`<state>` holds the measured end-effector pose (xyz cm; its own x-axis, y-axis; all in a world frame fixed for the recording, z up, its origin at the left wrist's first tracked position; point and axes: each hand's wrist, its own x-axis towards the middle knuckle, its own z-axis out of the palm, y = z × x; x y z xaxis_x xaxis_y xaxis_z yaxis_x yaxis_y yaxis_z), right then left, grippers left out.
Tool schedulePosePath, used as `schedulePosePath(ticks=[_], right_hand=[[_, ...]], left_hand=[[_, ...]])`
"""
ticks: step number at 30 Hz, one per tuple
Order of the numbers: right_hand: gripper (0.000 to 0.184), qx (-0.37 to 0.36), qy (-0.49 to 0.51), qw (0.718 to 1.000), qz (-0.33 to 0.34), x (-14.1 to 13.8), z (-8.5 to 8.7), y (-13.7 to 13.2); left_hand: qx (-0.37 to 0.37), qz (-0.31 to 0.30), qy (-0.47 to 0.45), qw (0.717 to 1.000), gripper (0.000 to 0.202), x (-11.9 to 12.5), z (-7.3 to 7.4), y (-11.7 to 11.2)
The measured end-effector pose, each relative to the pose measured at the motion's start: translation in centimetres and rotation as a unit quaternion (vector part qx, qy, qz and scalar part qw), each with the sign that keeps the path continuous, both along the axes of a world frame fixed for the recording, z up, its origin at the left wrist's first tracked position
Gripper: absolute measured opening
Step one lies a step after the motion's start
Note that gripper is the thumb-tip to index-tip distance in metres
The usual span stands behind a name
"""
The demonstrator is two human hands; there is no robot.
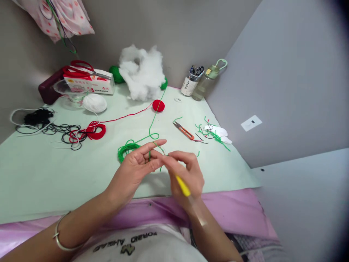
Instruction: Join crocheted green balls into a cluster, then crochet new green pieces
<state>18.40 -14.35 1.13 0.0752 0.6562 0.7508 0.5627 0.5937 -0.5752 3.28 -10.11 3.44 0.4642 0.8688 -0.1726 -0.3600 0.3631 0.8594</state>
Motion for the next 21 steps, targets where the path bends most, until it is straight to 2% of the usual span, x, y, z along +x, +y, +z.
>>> schedulePosePath(ticks=[2, 3, 5, 7, 9, 10, 13, 18, 21], right_hand=[[0.035, 0.038, -0.041, 0.998, -0.014, 0.0, -0.2, -0.1], [0.034, 0.032, -0.021, 0.999, -0.004, 0.2, -0.1, 0.0], [0.028, -0.012, 0.086, 0.996, 0.027, 0.6, 0.5, 0.2], [0.022, -0.063, 0.224, 0.97, 0.068, 1.0, 1.1, 0.5], [0.019, -0.106, 0.303, 0.94, 0.116, 1.1, 1.5, 0.7], [0.017, -0.12, 0.309, 0.934, 0.135, 1.1, 1.6, 0.8], [0.014, -0.136, 0.268, 0.941, 0.154, 0.8, 1.4, 0.8], [0.019, -0.157, 0.284, 0.931, 0.166, 1.1, 1.4, 0.6], [0.022, -0.111, 0.17, 0.973, 0.109, 1.2, 1.8, 0.0]], left_hand=[[-0.038, -0.03, -0.022, 0.999, 0.044, -0.1, -0.1, 0.2], [-0.059, -0.047, -0.034, 0.997, 0.041, -0.2, -0.2, 0.3], [-0.088, -0.068, -0.057, 0.992, 0.033, -0.5, -0.3, 0.8], [-0.087, -0.065, -0.066, 0.992, 0.026, -0.7, -0.3, 1.0], [-0.066, -0.055, -0.057, 0.995, 0.024, -0.7, -0.1, 1.1], [-0.052, -0.052, -0.047, 0.996, 0.026, -0.6, -0.1, 1.0], [-0.018, -0.048, -0.017, 0.999, 0.031, -0.4, -0.1, 0.7], [-0.018, -0.064, 0.005, 0.998, 0.032, -0.8, 0.0, 0.7], [-0.01, -0.043, 0.012, 0.999, 0.032, -0.9, 0.3, 0.7]])
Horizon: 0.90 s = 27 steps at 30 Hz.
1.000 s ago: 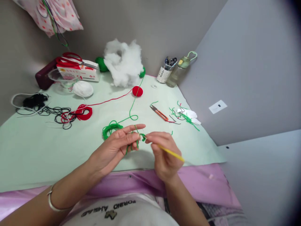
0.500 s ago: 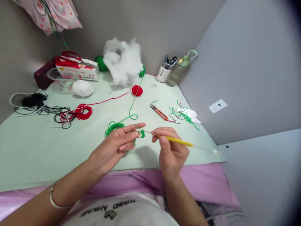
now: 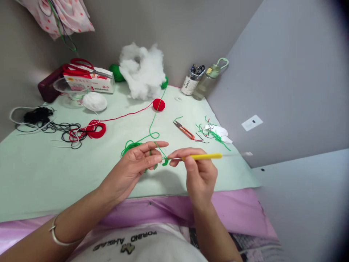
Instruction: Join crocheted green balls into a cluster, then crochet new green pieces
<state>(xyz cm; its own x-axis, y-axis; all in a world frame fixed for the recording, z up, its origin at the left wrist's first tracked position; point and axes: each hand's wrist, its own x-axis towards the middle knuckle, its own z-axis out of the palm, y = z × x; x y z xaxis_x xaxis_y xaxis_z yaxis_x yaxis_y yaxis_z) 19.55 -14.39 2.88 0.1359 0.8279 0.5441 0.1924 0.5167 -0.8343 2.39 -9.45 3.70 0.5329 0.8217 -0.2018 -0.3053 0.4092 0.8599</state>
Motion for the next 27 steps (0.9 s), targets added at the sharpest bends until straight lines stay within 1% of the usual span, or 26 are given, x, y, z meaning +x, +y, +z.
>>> schedulePosePath(ticks=[1, 2, 4, 5, 6, 7, 8, 10, 12, 13, 14, 15, 16, 17, 19, 20, 21, 22, 24, 25, 27], right_hand=[[0.024, 0.038, -0.074, 0.996, -0.024, -0.1, 0.0, -0.2], [0.027, 0.08, -0.155, 0.984, -0.046, -0.2, 0.0, -0.5], [0.037, 0.147, -0.294, 0.941, -0.078, -0.4, -0.4, -0.8], [0.042, 0.166, -0.331, 0.924, -0.092, -0.5, -0.6, -0.8], [0.044, 0.174, -0.341, 0.918, -0.103, -0.6, -0.8, -0.8], [0.044, 0.174, -0.324, 0.924, -0.107, -0.6, -1.0, -0.7], [0.041, 0.167, -0.286, 0.938, -0.104, -0.6, -1.1, -0.6], [0.031, 0.131, -0.166, 0.973, -0.091, -0.5, -1.0, -0.2], [0.022, 0.073, -0.037, 0.995, -0.061, -0.4, -0.8, 0.2], [0.021, 0.046, 0.012, 0.998, -0.043, -0.4, -0.7, 0.4], [0.022, 0.027, 0.039, 0.998, -0.029, -0.4, -0.6, 0.5], [0.021, 0.017, 0.035, 0.999, -0.021, -0.5, -0.7, 0.5], [0.021, 0.021, 0.002, 0.999, -0.027, -0.6, -0.8, 0.5], [0.022, 0.043, -0.051, 0.997, -0.046, -0.7, -1.0, 0.4], [0.03, 0.111, -0.168, 0.975, -0.095, -0.9, -1.5, 0.3], [0.034, 0.137, -0.207, 0.962, -0.11, -0.9, -1.7, 0.2], [0.035, 0.148, -0.219, 0.958, -0.115, -0.9, -1.7, 0.2], [0.033, 0.14, -0.203, 0.963, -0.113, -0.8, -1.7, 0.2], [0.023, 0.085, -0.104, 0.986, -0.1, -0.5, -1.3, 0.3], [0.019, 0.051, -0.037, 0.994, -0.089, -0.3, -1.0, 0.4], [0.017, -0.003, 0.08, 0.995, -0.055, -0.1, -0.6, 0.7]], left_hand=[[0.002, 0.01, 0.001, 1.0, 0.034, 0.0, 0.1, 0.0], [-0.001, 0.016, -0.002, 1.0, 0.036, 0.1, 0.1, -0.1], [-0.024, 0.012, -0.017, 0.999, 0.042, 0.3, 0.0, -0.1], [-0.042, 0.002, -0.029, 0.999, 0.043, 0.3, -0.1, -0.1], [-0.061, -0.011, -0.04, 0.997, 0.043, 0.4, -0.2, 0.0], [-0.078, -0.024, -0.051, 0.995, 0.043, 0.4, -0.3, 0.1], [-0.09, -0.031, -0.058, 0.994, 0.042, 0.4, -0.4, 0.2], [-0.094, -0.027, -0.063, 0.993, 0.04, 0.3, -0.5, 0.3], [-0.067, -0.003, -0.045, 0.997, 0.039, 0.3, -0.4, 0.3], [-0.045, 0.01, -0.03, 0.998, 0.039, 0.3, -0.3, 0.2], [-0.021, 0.022, -0.015, 0.999, 0.039, 0.4, -0.2, 0.1], [0.001, 0.03, -0.004, 1.0, 0.04, 0.5, -0.2, -0.1], [0.017, 0.035, 0.001, 0.999, 0.042, 0.6, -0.1, -0.3], [0.025, 0.037, 0.0, 0.999, 0.044, 0.8, -0.2, -0.4], [0.013, 0.032, -0.01, 0.999, 0.047, 1.0, -0.3, -0.6], [-0.005, 0.022, -0.018, 1.0, 0.047, 1.0, -0.4, -0.5], [-0.027, 0.01, -0.028, 0.999, 0.045, 1.0, -0.5, -0.4], [-0.052, -0.002, -0.04, 0.998, 0.043, 0.9, -0.6, -0.2], [-0.086, -0.014, -0.063, 0.994, 0.037, 0.7, -0.7, 0.2], [-0.091, -0.011, -0.071, 0.993, 0.035, 0.6, -0.7, 0.4], [-0.073, 0.002, -0.068, 0.995, 0.032, 0.4, -0.5, 0.5]])
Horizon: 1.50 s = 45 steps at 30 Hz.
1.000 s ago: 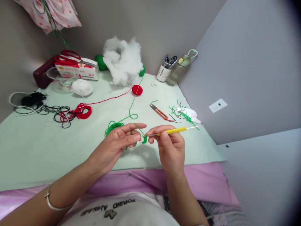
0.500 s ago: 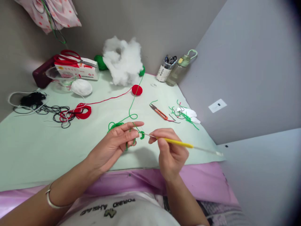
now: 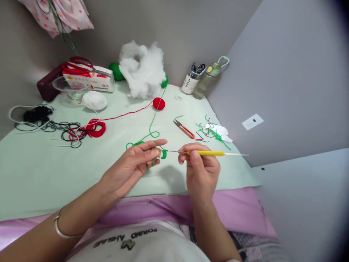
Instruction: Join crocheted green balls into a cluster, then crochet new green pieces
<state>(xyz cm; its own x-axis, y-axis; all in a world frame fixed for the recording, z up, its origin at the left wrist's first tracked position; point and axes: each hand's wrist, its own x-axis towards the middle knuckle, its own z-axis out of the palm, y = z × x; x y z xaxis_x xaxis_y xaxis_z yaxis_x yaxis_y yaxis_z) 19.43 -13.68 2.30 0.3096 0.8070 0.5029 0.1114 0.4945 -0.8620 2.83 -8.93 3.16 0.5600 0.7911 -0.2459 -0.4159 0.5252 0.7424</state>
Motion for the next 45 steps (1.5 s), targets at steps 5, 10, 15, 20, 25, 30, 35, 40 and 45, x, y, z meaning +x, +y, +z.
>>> schedulePosePath(ticks=[5, 10, 15, 20, 25, 30, 35, 40, 45], right_hand=[[0.013, -0.024, 0.012, 0.997, 0.077, -0.2, 0.2, 0.3], [0.018, -0.032, 0.035, 0.993, 0.104, 0.0, 0.3, 0.0], [0.022, 0.062, -0.233, 0.971, 0.004, 0.0, 0.4, -1.0], [0.041, 0.13, -0.374, 0.917, -0.053, -0.4, -0.6, -1.4], [0.02, 0.055, -0.111, 0.992, -0.018, -0.2, -0.4, -0.6], [0.019, 0.03, -0.124, 0.992, 0.005, -0.6, -0.2, -0.4], [0.034, 0.122, -0.287, 0.948, -0.072, -0.9, -0.8, -0.6], [0.018, 0.026, -0.014, 0.999, -0.02, -0.2, 0.0, -0.2], [0.014, -0.021, -0.012, 0.999, 0.048, -0.4, 0.2, 0.1]], left_hand=[[0.075, 0.002, 0.061, 0.995, 0.032, 0.0, 0.4, -0.4], [0.067, -0.026, 0.071, 0.995, 0.033, -0.2, 0.5, -0.3], [0.081, 0.026, 0.078, 0.993, 0.037, -0.3, 0.8, -0.4], [-0.004, -0.026, 0.003, 1.0, 0.04, 0.0, 0.5, -0.6], [0.004, -0.001, 0.009, 1.0, 0.037, 0.0, 0.3, -0.3], [0.096, 0.043, 0.075, 0.992, 0.045, 0.2, 0.3, -1.0], [0.037, -0.004, 0.03, 0.999, 0.048, 0.3, 0.0, -1.0], [0.002, -0.018, -0.002, 1.0, 0.031, -0.1, 0.0, -0.1], [0.067, -0.014, 0.046, 0.997, 0.032, -0.1, 0.2, -0.4]])
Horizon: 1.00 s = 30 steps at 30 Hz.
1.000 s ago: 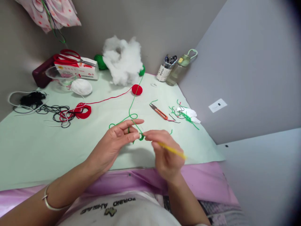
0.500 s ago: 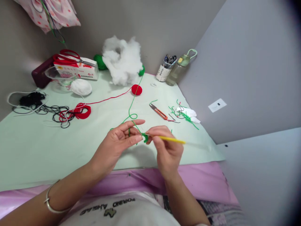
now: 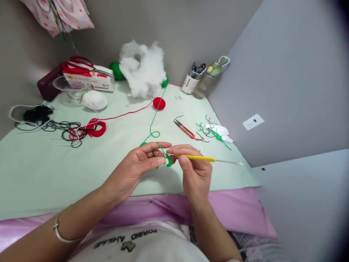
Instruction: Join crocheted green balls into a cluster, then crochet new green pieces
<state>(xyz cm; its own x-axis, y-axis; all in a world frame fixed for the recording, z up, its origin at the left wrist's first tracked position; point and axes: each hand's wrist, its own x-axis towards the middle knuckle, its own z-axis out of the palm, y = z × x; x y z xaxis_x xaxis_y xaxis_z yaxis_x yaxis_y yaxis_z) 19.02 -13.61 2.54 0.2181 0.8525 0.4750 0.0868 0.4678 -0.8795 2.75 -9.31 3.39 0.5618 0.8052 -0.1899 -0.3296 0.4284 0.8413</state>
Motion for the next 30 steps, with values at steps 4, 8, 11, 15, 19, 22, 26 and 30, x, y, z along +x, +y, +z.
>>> schedulePosePath(ticks=[4, 8, 11, 15, 19, 22, 26, 30], right_hand=[[0.016, -0.009, 0.025, 0.999, 0.029, 0.1, -0.1, -0.1], [0.02, 0.033, -0.061, 0.998, 0.0, 0.4, 0.2, -0.7], [0.029, 0.129, -0.283, 0.949, -0.058, 0.2, 0.0, -1.4], [0.043, 0.175, -0.378, 0.903, -0.1, 0.0, -0.9, -1.5], [0.025, 0.123, -0.17, 0.975, -0.074, 0.1, -0.9, -0.7], [0.021, 0.056, -0.032, 0.998, -0.026, 0.1, -0.5, -0.4], [0.022, 0.097, -0.187, 0.975, -0.076, -0.4, -0.9, -0.5], [0.035, 0.153, -0.268, 0.944, -0.115, -0.4, -1.4, -0.6]], left_hand=[[-0.003, -0.019, 0.018, 1.0, 0.032, -0.2, 0.1, -0.1], [0.002, 0.009, 0.022, 1.0, 0.034, -0.3, 0.4, -0.1], [0.0, 0.043, 0.013, 0.999, 0.039, -0.1, 0.6, -0.3], [-0.07, -0.01, -0.041, 0.997, 0.041, 0.2, 0.3, -0.3], [-0.091, -0.012, -0.056, 0.994, 0.037, 0.1, 0.0, 0.0], [-0.038, 0.031, -0.027, 0.998, 0.04, 0.1, 0.0, -0.2], [0.01, 0.041, -0.004, 0.999, 0.046, 0.4, 0.0, -0.8], [-0.059, 0.003, -0.034, 0.998, 0.047, 0.4, -0.2, -0.6]])
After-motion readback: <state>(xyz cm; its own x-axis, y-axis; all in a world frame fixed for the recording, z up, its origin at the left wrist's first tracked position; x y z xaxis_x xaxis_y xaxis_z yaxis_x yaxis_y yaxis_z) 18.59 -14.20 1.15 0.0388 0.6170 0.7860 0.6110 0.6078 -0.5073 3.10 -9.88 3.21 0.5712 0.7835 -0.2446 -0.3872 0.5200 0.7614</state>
